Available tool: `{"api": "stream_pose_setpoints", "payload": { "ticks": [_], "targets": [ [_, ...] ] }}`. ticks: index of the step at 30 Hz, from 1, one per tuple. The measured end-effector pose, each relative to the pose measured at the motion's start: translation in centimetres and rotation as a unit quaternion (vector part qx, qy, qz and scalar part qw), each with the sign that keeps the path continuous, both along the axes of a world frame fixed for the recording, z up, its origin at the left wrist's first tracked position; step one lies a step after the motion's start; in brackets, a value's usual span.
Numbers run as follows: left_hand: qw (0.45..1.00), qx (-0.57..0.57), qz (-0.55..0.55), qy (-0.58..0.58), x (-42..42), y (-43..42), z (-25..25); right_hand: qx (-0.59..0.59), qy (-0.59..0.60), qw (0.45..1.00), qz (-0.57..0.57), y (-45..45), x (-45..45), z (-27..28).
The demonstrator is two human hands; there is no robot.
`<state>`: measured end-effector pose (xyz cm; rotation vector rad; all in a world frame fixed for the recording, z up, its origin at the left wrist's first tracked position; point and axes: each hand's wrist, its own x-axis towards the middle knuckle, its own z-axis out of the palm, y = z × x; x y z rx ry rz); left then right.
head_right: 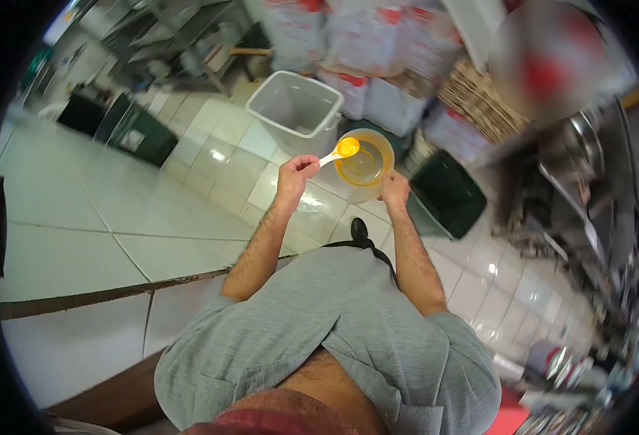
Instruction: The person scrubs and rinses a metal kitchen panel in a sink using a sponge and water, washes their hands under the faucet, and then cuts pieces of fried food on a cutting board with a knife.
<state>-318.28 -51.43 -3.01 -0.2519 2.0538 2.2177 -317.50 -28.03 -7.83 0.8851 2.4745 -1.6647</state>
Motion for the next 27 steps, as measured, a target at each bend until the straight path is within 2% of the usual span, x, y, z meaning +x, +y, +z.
{"api": "stream_pose_setpoints", "payload": {
  "ticks": [4,9,11,14,16,20,23,27],
  "targets": [
    [0.993,-0.014,0.115,0.005,-3.9,-4.2,0.1,-0.031,0.017,0.989,0.141,-3.3,-9.8,-0.7],
    [0.967,0.023,0.253,0.001,-6.4,-9.2,0.7,0.019,0.008,0.967,0.254,-9.5,-19.4,0.5],
    [0.953,0.019,0.301,-0.007,-7.8,-11.3,1.0,-0.014,0.058,0.957,0.283,-12.9,-23.1,-1.5],
    [0.934,0.037,0.356,0.017,-10.0,-15.8,0.3,-0.034,0.03,0.933,0.358,-19.1,-26.7,-0.4],
    [0.923,0.028,0.384,0.026,-12.0,-19.5,0.6,-0.079,0.041,0.925,0.369,-23.4,-29.8,-3.1],
    [0.894,0.05,0.443,0.043,-16.2,-29.3,-0.7,-0.071,0.045,0.93,0.357,-32.0,-35.4,-6.5],
    [0.883,0.095,0.458,0.042,-20.6,-37.8,-1.1,-0.081,0.0,0.938,0.338,-36.9,-40.5,-5.6],
    [0.88,0.071,0.468,0.025,-26.1,-47.6,1.1,-0.071,-0.015,0.949,0.307,-42.7,-47.9,-5.7]
  ]
}}
